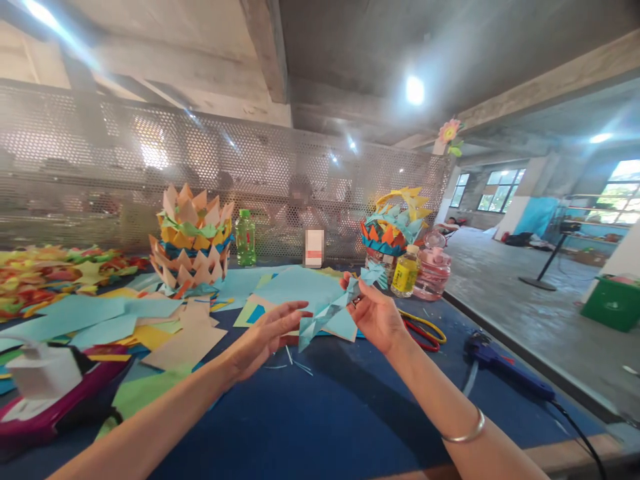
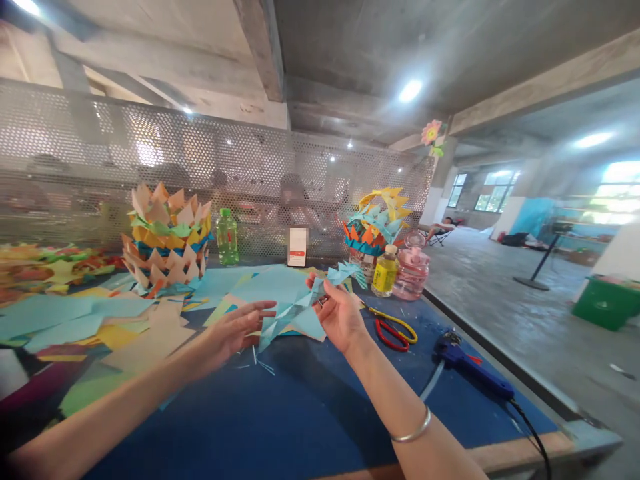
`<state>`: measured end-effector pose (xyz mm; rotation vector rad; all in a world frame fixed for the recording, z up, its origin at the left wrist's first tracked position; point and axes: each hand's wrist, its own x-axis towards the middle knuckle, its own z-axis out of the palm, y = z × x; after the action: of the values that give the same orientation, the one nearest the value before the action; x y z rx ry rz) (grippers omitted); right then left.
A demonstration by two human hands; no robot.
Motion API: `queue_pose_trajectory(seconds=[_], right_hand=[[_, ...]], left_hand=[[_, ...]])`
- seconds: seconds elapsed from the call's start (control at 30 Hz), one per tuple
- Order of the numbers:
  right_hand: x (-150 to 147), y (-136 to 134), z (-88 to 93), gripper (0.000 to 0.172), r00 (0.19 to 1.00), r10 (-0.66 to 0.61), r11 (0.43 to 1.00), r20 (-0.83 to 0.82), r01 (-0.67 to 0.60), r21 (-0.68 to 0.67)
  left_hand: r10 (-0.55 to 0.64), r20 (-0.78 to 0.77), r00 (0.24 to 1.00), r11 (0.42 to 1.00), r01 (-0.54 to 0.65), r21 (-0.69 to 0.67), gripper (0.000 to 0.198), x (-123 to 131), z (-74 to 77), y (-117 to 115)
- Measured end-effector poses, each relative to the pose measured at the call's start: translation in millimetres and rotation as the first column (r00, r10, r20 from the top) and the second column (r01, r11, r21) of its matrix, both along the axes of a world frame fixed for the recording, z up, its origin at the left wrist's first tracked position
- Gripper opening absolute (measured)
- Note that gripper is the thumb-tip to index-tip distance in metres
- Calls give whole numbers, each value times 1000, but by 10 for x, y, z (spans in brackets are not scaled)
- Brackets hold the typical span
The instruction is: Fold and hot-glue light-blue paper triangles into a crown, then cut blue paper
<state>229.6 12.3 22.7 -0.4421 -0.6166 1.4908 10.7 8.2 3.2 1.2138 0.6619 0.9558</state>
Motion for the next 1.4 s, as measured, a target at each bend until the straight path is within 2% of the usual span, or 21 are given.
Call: queue_pose_trajectory(seconds=[0.1, 0.27, 0.4, 0.6, 0.7, 0.87, 1.0, 1.23, 1.4], right_hand=[[-48, 4, -53, 22, 998, 12, 1000, 65, -14, 28], [-54, 60, -153, 20, 989, -5, 1000, 147, 3, 14], [-49, 73, -154, 18, 985, -64, 997, 160, 68, -21], [-27, 84, -160, 15, 987, -61, 997, 149, 67, -30], [-56, 73, -200, 15, 983, -65, 997, 175, 70, -27], [-118, 26, -251, 19, 971, -32, 998, 237, 19, 56], [-158, -9, -265, 28, 961, -3, 996, 276, -23, 91], [-327, -151, -263, 30, 944, 32, 995, 329, -61, 80], [-367, -187, -246, 27, 953, 60, 992, 296, -89, 88]], left_hand=[[-36, -50, 998, 999, 36, -3, 43, -24, -55, 29], [46, -195, 980, 999, -42, 26, 31, -156, -99, 166], [27, -174, 984, 1000, -28, 0, 22, -227, -63, 210], [7, -169, 986, 1000, -12, -29, 16, -264, 41, 167], [-16, -199, 980, 999, 10, -32, 29, -251, 54, 137], [62, -289, 955, 997, -43, 69, 19, -233, 45, 131], [145, -339, 930, 981, -92, 169, 22, -228, 82, 117], [140, -445, 884, 958, -7, 288, 30, -147, 92, 58], [226, -565, 793, 877, 87, 472, 32, -129, 123, 58]])
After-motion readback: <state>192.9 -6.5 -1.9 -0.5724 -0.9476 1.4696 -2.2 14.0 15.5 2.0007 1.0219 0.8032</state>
